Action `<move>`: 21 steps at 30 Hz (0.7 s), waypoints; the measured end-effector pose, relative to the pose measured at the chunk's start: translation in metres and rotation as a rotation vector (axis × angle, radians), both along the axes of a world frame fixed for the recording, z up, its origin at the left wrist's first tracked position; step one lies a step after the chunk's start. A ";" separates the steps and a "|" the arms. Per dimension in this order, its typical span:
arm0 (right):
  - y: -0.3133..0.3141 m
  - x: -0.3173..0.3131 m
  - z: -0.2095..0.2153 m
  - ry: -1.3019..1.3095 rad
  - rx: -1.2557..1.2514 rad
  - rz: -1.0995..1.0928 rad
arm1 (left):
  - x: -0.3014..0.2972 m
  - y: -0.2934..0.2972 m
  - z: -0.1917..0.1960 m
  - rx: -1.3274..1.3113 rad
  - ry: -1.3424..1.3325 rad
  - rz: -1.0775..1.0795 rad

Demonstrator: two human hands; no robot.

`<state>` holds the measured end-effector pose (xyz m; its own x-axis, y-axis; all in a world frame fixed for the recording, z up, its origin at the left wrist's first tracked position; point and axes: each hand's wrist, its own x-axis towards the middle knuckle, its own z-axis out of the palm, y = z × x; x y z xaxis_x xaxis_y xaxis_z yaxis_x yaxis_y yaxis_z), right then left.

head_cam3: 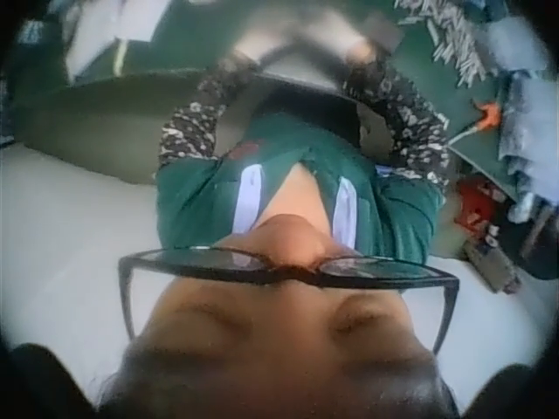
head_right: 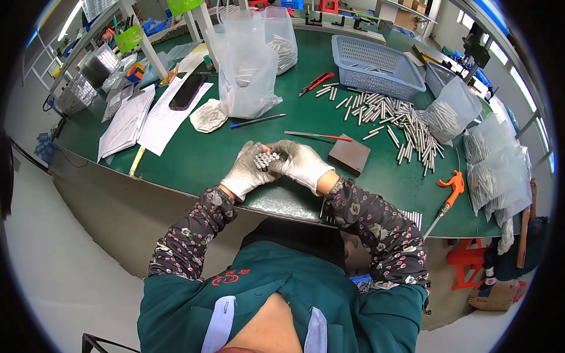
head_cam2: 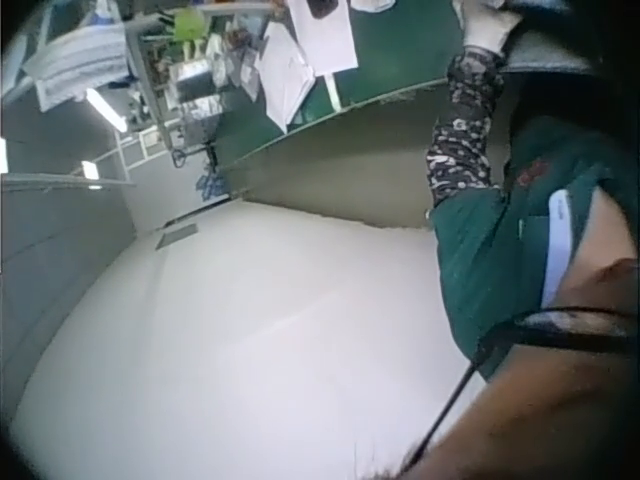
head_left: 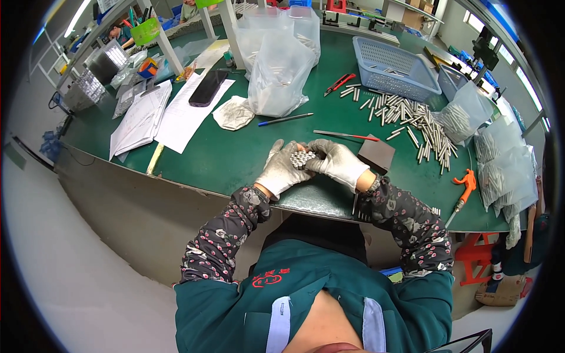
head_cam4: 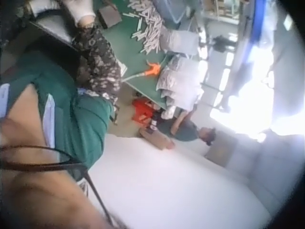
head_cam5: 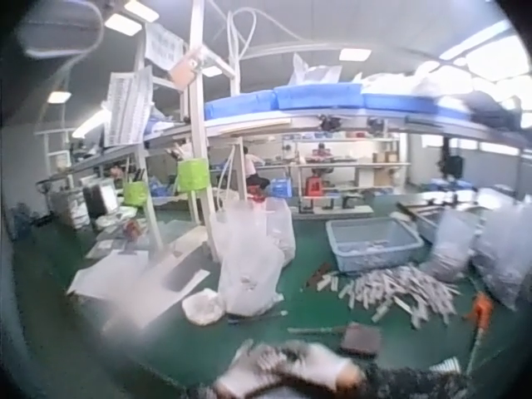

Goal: Inspecting, cleaning with air, and organizing small metal tubes on a factory workbench.

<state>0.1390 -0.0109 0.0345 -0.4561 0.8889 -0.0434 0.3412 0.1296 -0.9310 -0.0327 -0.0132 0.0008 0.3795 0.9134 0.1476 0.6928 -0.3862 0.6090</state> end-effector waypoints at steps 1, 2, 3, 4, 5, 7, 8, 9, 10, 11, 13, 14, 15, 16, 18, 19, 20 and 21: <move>0.001 0.001 -0.001 0.000 0.001 -0.002 | 0.000 0.001 0.000 0.001 0.000 -0.002; 0.002 0.001 -0.004 0.021 0.003 -0.004 | -0.001 0.002 -0.002 -0.034 -0.062 -0.001; 0.002 0.001 -0.006 0.043 0.005 -0.006 | -0.001 0.004 -0.004 -0.069 -0.125 -0.001; 0.003 0.001 -0.005 0.043 0.006 -0.008 | -0.001 0.005 -0.008 -0.068 -0.124 -0.003; 0.003 0.001 -0.005 0.015 0.016 -0.011 | -0.001 0.006 -0.012 -0.059 -0.148 0.045; 0.002 0.002 -0.003 -0.012 0.026 -0.017 | 0.000 0.006 -0.019 -0.052 -0.172 0.090; 0.001 0.002 -0.002 -0.024 0.060 -0.020 | 0.003 0.007 -0.021 -0.150 -0.374 0.054; 0.000 0.003 -0.001 -0.036 0.095 -0.024 | 0.006 0.008 -0.021 -0.249 -0.576 0.017; -0.002 0.004 0.001 -0.037 0.094 -0.027 | 0.010 0.007 -0.023 -0.251 -0.576 0.014; -0.004 0.006 0.005 -0.056 0.107 -0.045 | 0.016 0.005 -0.022 -0.177 -0.622 -0.007; -0.003 0.008 0.004 -0.077 0.117 -0.070 | 0.020 0.006 -0.017 -0.108 -0.668 -0.035; -0.002 0.010 0.000 -0.047 0.092 -0.075 | 0.021 0.004 -0.011 -0.030 -0.567 -0.068; -0.003 0.012 -0.002 -0.016 0.067 -0.079 | 0.022 0.003 -0.008 0.048 -0.467 -0.100; -0.003 0.015 -0.001 -0.079 0.084 -0.056 | 0.023 0.002 -0.008 0.105 -0.368 -0.086; -0.004 0.012 0.004 -0.034 0.058 -0.026 | 0.022 0.004 -0.009 0.000 -0.455 -0.090; -0.005 0.011 0.007 0.012 0.032 0.006 | 0.022 0.005 -0.009 -0.106 -0.541 -0.091; -0.007 0.013 0.014 0.021 -0.023 0.033 | 0.022 0.002 -0.002 -0.140 -0.539 -0.081; -0.007 0.016 0.015 0.023 -0.025 0.032 | 0.022 0.001 0.000 -0.142 -0.538 -0.081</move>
